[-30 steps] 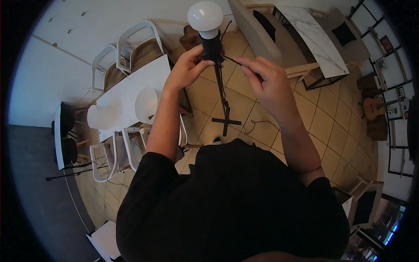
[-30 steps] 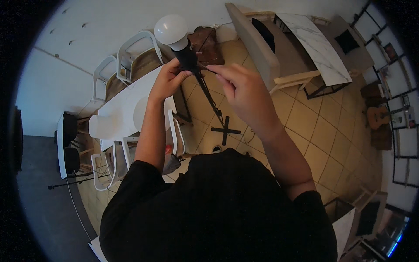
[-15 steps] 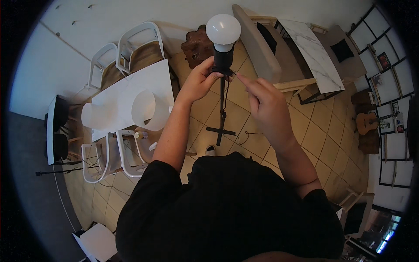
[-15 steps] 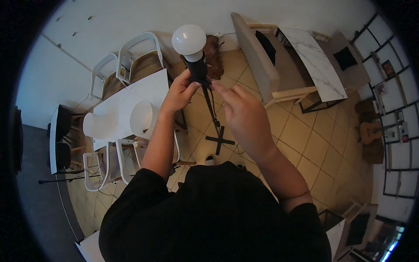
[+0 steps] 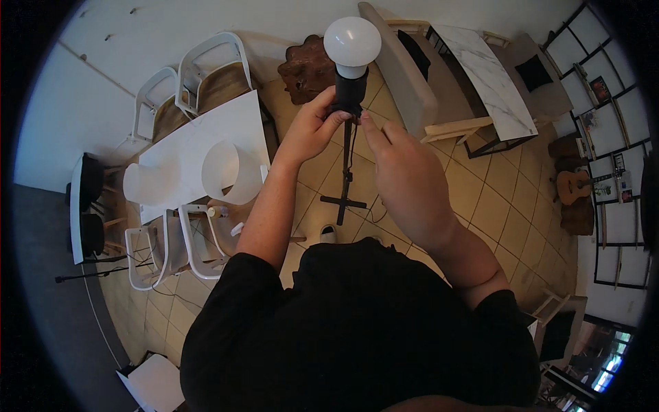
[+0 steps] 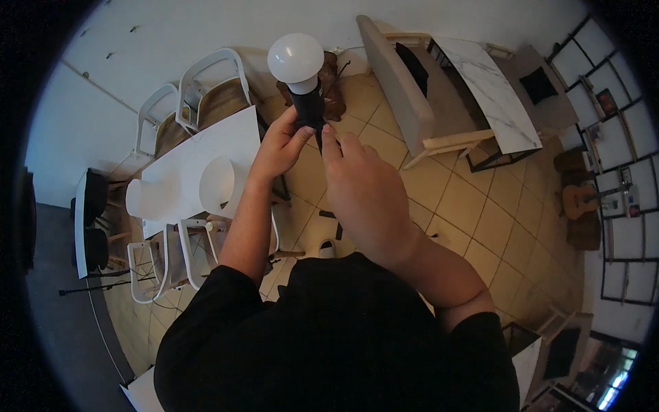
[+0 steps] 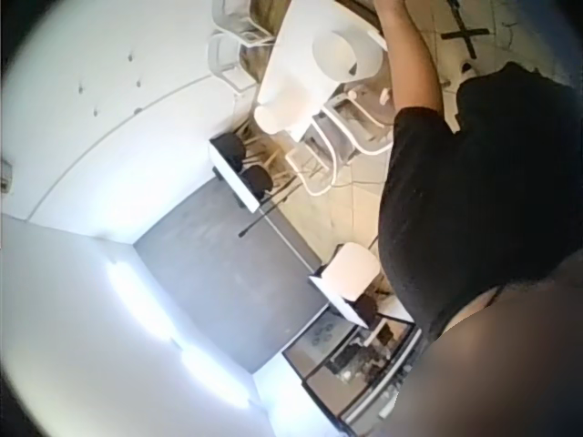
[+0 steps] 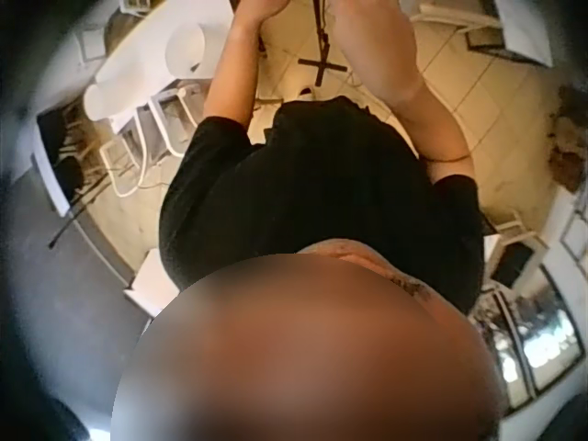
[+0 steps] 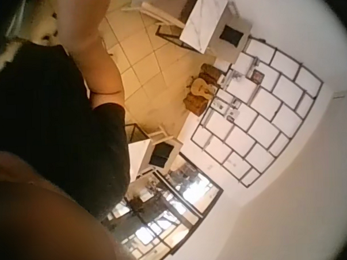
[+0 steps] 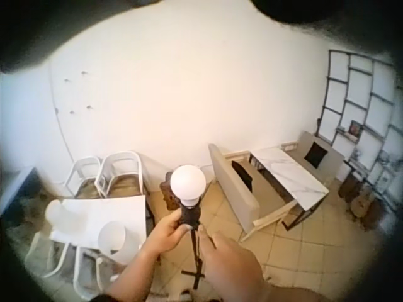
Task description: Assembling and cleaning a standing lamp.
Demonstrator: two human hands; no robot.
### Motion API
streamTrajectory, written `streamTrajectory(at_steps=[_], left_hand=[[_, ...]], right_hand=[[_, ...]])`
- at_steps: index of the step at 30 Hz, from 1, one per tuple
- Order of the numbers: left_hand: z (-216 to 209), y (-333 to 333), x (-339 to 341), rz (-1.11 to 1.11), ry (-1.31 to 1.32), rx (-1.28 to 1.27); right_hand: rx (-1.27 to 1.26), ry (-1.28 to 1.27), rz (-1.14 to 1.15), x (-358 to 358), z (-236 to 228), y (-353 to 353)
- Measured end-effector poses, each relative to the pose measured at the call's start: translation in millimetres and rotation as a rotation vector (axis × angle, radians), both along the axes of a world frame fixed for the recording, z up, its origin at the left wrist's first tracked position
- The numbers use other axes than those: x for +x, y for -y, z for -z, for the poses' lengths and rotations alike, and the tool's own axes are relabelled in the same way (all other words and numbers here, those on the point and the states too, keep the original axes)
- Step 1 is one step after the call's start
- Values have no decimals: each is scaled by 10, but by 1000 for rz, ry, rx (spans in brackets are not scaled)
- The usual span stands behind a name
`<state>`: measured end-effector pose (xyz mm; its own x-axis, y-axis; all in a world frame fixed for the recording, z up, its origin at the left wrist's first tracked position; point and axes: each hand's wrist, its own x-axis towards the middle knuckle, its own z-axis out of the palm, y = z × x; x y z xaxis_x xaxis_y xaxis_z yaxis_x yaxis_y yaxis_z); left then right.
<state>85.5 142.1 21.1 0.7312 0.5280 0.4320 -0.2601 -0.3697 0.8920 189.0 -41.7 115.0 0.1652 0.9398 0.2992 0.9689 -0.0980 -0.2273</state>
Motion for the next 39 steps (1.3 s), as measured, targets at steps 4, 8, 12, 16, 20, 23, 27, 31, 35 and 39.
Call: streamTrajectory(at_steps=[4,8,12,16,20,23,27,31,35,39], left_hand=[[17,4,20,-26,5,-9],[19,5,41,-36,-11,-1],[9,25,30,-35,-25,3],[-7,39,12,-93,-53,84],[-13,129,26,-40,-21,54],[-34,107,22,-115,-29,-38],[-7,146,-30,5,-5,-5],[34,150,-68,28,13,35],[27,109,-61,-102,-10,35],[7,136,-70,-85,4,56]], right_hand=[[31,-39,5,-56,62,-5],[73,-84,-16,-21,99,-10],[27,-111,-33,42,60,-11],[-30,9,-30,-15,19,11],[-47,-13,-29,15,10,35],[42,-53,-43,-9,76,20],[49,-163,-17,-33,165,148],[18,-177,4,-49,229,221],[-11,-110,-48,-47,258,219],[26,-147,-26,-61,265,230]])
